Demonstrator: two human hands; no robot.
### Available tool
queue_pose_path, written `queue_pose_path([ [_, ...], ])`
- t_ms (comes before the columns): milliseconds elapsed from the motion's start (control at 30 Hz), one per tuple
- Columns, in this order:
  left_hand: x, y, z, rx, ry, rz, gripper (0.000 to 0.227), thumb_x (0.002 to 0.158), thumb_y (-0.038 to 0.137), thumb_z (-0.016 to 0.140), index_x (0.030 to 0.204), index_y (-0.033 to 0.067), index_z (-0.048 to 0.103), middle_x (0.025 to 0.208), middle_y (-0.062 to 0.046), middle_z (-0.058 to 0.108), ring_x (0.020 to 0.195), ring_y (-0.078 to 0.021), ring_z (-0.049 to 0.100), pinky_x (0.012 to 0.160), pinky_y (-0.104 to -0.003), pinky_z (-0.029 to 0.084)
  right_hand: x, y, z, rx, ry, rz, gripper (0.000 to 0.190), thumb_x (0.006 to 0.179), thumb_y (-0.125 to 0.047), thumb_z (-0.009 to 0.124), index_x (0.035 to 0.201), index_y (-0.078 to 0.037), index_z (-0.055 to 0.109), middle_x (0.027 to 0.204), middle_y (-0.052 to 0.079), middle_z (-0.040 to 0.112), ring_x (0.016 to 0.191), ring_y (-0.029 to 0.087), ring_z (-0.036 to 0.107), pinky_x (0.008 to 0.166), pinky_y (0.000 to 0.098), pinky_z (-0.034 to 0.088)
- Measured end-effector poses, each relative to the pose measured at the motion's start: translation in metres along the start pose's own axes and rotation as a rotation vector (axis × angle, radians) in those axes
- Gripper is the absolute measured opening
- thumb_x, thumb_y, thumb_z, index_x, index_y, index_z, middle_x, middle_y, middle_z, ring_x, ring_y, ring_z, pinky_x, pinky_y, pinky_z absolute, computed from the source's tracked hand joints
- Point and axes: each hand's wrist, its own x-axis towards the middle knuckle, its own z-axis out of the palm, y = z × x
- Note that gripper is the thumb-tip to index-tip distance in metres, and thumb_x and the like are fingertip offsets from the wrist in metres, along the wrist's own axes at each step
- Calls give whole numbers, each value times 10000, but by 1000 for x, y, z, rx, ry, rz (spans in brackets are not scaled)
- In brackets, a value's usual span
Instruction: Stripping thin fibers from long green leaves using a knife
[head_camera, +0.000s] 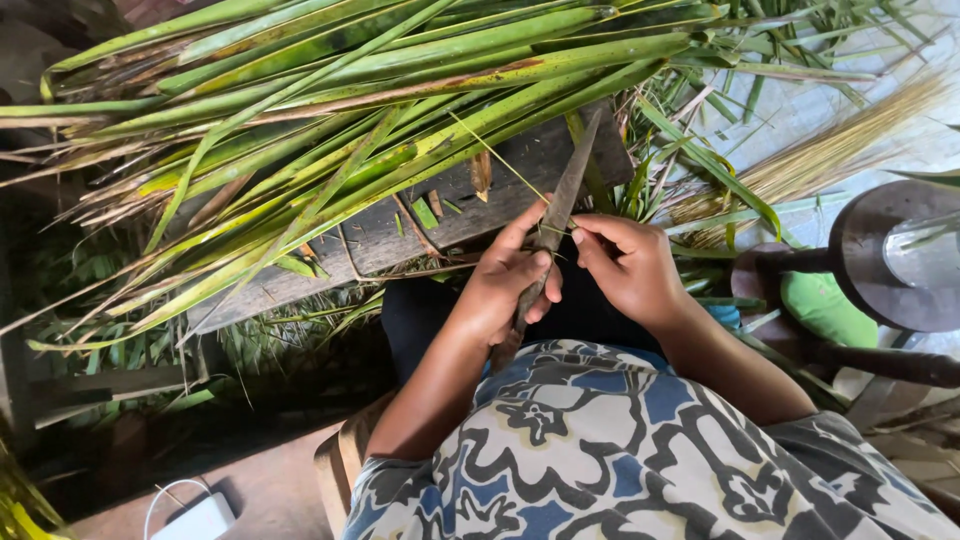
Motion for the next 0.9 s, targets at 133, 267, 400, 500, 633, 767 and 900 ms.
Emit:
queue_pose_path([
  [133, 1, 4, -2, -35, -1, 16, 573, 902, -1, 461, 1433, 100, 270, 588, -241, 553, 314, -200, 485, 283, -219, 383, -2, 3, 0, -9, 7, -36, 148, 814, 39, 616, 944, 15, 683, 568, 125, 622, 560, 236, 636, 512, 347, 488],
  [267, 1, 5, -2, -53, 2, 37, 581, 899, 9, 480, 1433, 90, 267, 589, -242, 553, 307, -201, 476, 281, -228, 384, -4, 9, -3, -29, -6, -55, 139, 822, 24, 625, 945, 8, 687, 580, 120, 633, 558, 246, 637, 509, 345, 482],
  [400, 2, 7, -4, -69, 24, 63, 595, 893, 13, 486, 1436, 89, 256, 583, -236, 549, 301, -201, 470, 273, -227, 380, -4, 6, -2, -39, -13, -65, 118, 829, 23, 627, 935, 28, 677, 575, 129, 629, 549, 255, 632, 510, 351, 483],
  [500, -1, 17, 2, -14, 84, 111, 571, 903, 19, 463, 1434, 102, 270, 584, -222, 557, 309, -185, 475, 290, -205, 374, -6, 8, -4, -42, -48, -26, 129, 839, 2, 623, 953, 5, 683, 573, 110, 629, 522, 222, 619, 498, 321, 470],
  [633, 2, 20, -16, 12, 142, 159, 556, 923, 30, 427, 1438, 108, 232, 589, -206, 559, 318, -179, 495, 299, -198, 389, -7, 13, -7, -19, -89, 23, 131, 848, -8, 608, 953, -6, 686, 562, 103, 628, 497, 193, 594, 488, 303, 459],
  [767, -2, 31, -8, 91, 128, 149, 548, 925, 38, 419, 1435, 112, 234, 596, -194, 559, 325, -164, 485, 303, -191, 391, -4, 20, -2, 119, -116, 163, 131, 859, -14, 567, 947, 5, 662, 555, 87, 612, 431, 105, 499, 432, 238, 410],
  [900, -9, 14, -1, 24, -59, 15, 626, 896, 34, 465, 1456, 148, 208, 596, -205, 559, 322, -170, 494, 286, -204, 382, 3, 10, -1, 278, -183, 266, 136, 874, 8, 515, 953, 50, 616, 536, 113, 571, 357, 90, 466, 358, 185, 376],
])
